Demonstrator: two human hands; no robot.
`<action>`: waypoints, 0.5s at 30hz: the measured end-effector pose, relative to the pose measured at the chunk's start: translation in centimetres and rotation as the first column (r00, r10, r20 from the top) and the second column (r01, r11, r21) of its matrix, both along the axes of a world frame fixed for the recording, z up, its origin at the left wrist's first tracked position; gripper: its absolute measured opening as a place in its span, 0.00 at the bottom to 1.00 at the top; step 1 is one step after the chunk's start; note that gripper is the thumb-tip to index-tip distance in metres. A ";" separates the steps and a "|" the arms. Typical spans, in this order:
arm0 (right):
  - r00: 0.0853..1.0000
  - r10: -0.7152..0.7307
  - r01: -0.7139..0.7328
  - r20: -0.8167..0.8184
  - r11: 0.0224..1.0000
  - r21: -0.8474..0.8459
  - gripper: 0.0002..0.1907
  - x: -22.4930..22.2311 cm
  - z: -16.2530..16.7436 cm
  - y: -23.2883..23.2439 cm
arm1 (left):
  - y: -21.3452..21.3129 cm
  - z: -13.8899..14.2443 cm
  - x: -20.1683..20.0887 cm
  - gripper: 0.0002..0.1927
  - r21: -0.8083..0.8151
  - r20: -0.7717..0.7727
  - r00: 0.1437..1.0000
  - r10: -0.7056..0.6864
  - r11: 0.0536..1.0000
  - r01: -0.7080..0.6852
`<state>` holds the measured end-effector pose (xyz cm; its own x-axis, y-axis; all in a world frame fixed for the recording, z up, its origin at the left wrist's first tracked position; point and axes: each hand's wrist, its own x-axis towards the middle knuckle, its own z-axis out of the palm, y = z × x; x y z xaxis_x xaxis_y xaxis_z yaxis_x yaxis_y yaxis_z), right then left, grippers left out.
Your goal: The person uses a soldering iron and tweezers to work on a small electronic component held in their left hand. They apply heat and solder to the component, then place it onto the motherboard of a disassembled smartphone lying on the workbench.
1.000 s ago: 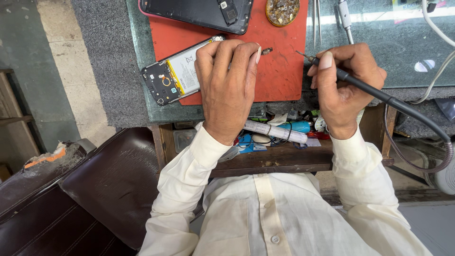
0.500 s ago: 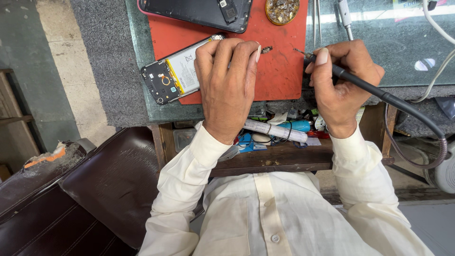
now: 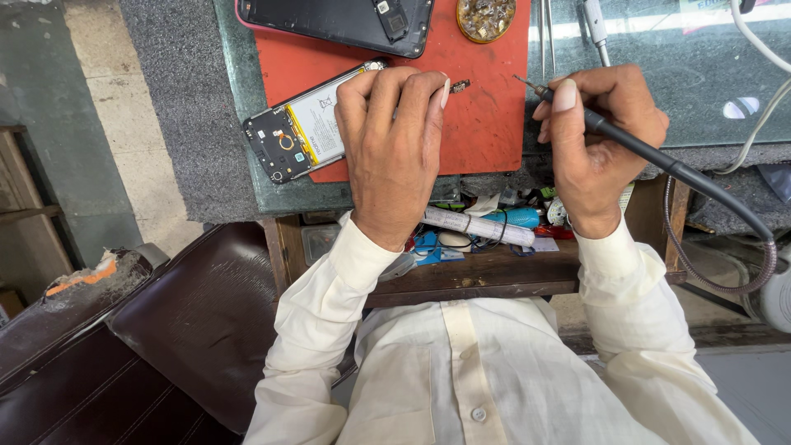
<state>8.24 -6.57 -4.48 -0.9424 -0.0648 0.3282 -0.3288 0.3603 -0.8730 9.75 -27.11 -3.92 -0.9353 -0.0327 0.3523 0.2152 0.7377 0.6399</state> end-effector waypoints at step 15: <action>0.999 -0.004 0.006 0.041 0.999 -0.053 0.08 -1.2 -0.5 1.0 | 0.8 -0.6 -1.4 0.08 0.004 0.015 1.000 -0.009 1.000 0.009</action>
<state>7.04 -5.60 -4.95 -0.9554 -0.0434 0.2921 -0.2906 0.3144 -0.9037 8.32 -26.29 -4.53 -0.9408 -0.0259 0.3379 0.2119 0.7332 0.6461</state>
